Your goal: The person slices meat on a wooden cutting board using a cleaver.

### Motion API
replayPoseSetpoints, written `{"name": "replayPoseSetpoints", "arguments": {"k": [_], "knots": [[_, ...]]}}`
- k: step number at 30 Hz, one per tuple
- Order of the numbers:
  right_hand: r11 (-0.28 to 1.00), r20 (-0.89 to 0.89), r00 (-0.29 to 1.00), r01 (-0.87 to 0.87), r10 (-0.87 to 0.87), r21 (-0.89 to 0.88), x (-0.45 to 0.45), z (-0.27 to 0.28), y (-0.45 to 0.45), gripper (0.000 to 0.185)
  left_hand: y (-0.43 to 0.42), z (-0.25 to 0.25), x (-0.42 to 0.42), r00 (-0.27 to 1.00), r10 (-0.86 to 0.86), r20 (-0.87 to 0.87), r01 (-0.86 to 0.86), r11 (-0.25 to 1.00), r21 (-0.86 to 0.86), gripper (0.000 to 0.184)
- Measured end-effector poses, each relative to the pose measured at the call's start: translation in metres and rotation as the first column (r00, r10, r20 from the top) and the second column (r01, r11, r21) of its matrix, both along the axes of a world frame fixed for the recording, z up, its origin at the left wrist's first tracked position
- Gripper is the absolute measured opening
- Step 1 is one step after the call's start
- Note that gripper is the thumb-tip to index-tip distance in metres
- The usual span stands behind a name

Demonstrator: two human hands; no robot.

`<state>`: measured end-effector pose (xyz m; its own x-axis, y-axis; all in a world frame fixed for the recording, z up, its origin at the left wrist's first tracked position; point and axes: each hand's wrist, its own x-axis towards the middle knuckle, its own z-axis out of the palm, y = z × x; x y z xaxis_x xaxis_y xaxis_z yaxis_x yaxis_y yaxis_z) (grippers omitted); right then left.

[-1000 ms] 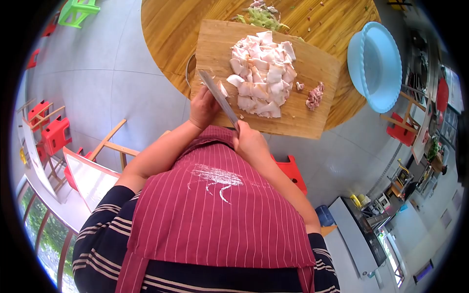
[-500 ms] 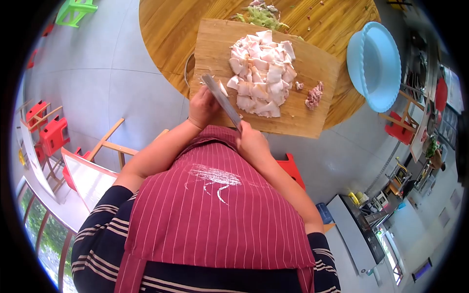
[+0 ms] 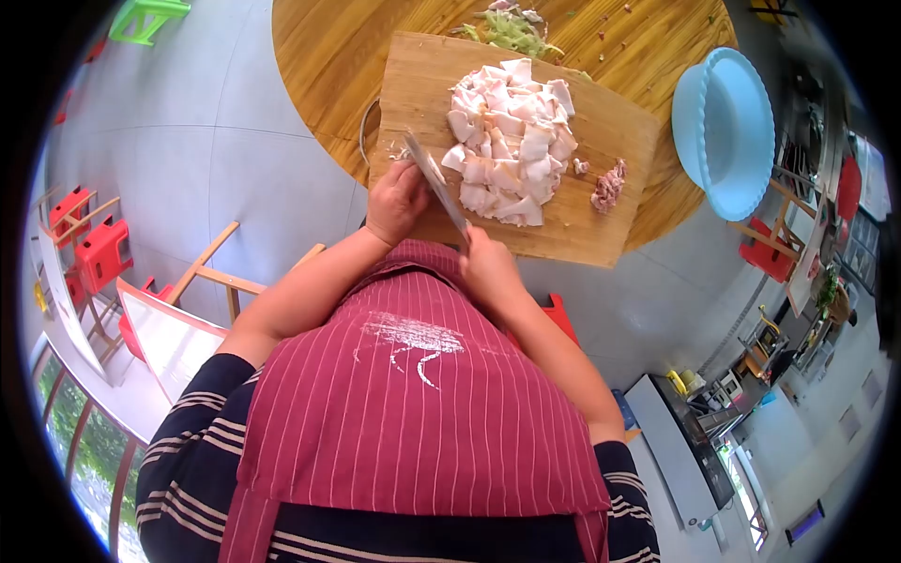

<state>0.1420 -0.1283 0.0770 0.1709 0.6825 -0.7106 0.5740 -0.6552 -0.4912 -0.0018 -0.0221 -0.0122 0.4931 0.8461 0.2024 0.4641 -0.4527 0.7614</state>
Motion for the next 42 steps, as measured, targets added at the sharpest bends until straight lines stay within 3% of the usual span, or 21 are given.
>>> {"name": "replayPoseSetpoints", "arguments": {"k": [7, 9, 10, 11, 13, 14, 16, 17, 19, 20, 21, 24, 31, 33, 37, 42], "knots": [[0.972, -0.016, 1.000, 0.011, -0.007, 0.233, -0.003, -0.042, 0.064, 0.024, 0.000, 0.000, -0.002, 0.998, -0.027, -0.048, 0.028, 0.999, 0.015, 0.032], [0.947, -0.126, 0.992, 0.050, -0.010, 0.317, 0.023, -0.043, 0.053, 0.024, -0.001, -0.002, -0.002, 0.999, -0.020, 0.036, 0.018, 0.998, 0.058, 0.030], [0.969, -0.202, 0.965, 0.201, -0.170, 0.142, 0.034, -0.034, 0.043, 0.025, -0.001, 0.001, -0.001, 0.999, -0.017, 0.040, 0.014, 0.998, 0.059, 0.030], [0.971, -0.201, 0.966, 0.193, -0.163, 0.140, 0.044, -0.028, 0.032, 0.025, -0.002, 0.003, -0.001, 0.997, 0.003, 0.072, -0.005, 0.999, 0.032, 0.028], [0.865, -0.348, 0.798, 0.493, -0.491, -0.090, 0.051, -0.015, 0.009, 0.026, -0.005, 0.008, -0.005, 0.995, 0.032, 0.093, -0.031, 0.999, -0.008, 0.027], [0.867, -0.348, 0.799, 0.489, -0.490, -0.098, 0.047, -0.011, 0.003, 0.026, -0.003, 0.009, -0.004, 0.996, 0.030, 0.090, -0.030, 1.000, 0.006, 0.026], [0.874, -0.217, 0.872, 0.470, -0.439, 0.123, 0.043, 0.004, -0.003, 0.029, -0.003, 0.006, 0.000, 0.996, 0.025, 0.091, -0.026, 1.000, 0.016, 0.025], [0.875, -0.215, 0.873, 0.468, -0.437, 0.123, 0.039, 0.009, -0.003, 0.029, -0.002, 0.005, 0.001, 0.996, 0.014, 0.091, -0.016, 1.000, 0.015, 0.025], [0.873, -0.003, 0.971, 0.218, -0.240, 0.436, 0.022, 0.017, -0.001, 0.027, -0.001, 0.003, 0.000, 0.996, 0.001, 0.088, -0.003, 1.000, 0.018, 0.025], [0.885, 0.007, 0.987, 0.142, -0.162, 0.444, 0.015, 0.021, -0.001, 0.029, -0.002, 0.000, -0.001, 0.998, -0.008, 0.070, 0.007, 1.000, 0.013, 0.027], [0.883, 0.006, 0.986, 0.144, -0.164, 0.447, 0.008, 0.023, -0.003, 0.029, -0.001, 0.001, 0.000, 0.998, -0.018, 0.052, 0.017, 1.000, 0.009, 0.028], [0.986, 0.108, 0.994, -0.045, 0.028, 0.160, -0.007, 0.031, -0.008, 0.036, 0.000, 0.006, 0.001, 1.000, 0.007, -0.016, -0.006, 0.998, 0.058, 0.032], [0.995, 0.020, 0.999, -0.032, 0.030, 0.090, -0.011, 0.021, 0.022, 0.026, -0.001, 0.007, 0.004, 1.000, 0.025, 0.004, -0.025, 0.999, 0.034, 0.032], [0.980, 0.068, 0.997, -0.036, 0.023, 0.198, -0.015, 0.013, 0.040, 0.027, -0.002, 0.004, 0.001, 0.999, 0.019, -0.046, -0.021, 0.999, -0.035, 0.030], [0.973, 0.040, 0.999, -0.038, 0.030, 0.229, -0.011, 0.003, 0.030, 0.028, -0.002, 0.003, 0.003, 0.994, 0.044, -0.104, -0.044, 0.999, 0.007, 0.027], [0.997, 0.046, 0.999, -0.025, 0.022, 0.070, 0.000, 0.020, -0.023, 0.027, 0.002, 0.004, 0.004, 0.999, 0.028, 0.028, -0.030, 0.998, 0.051, 0.026]]}}
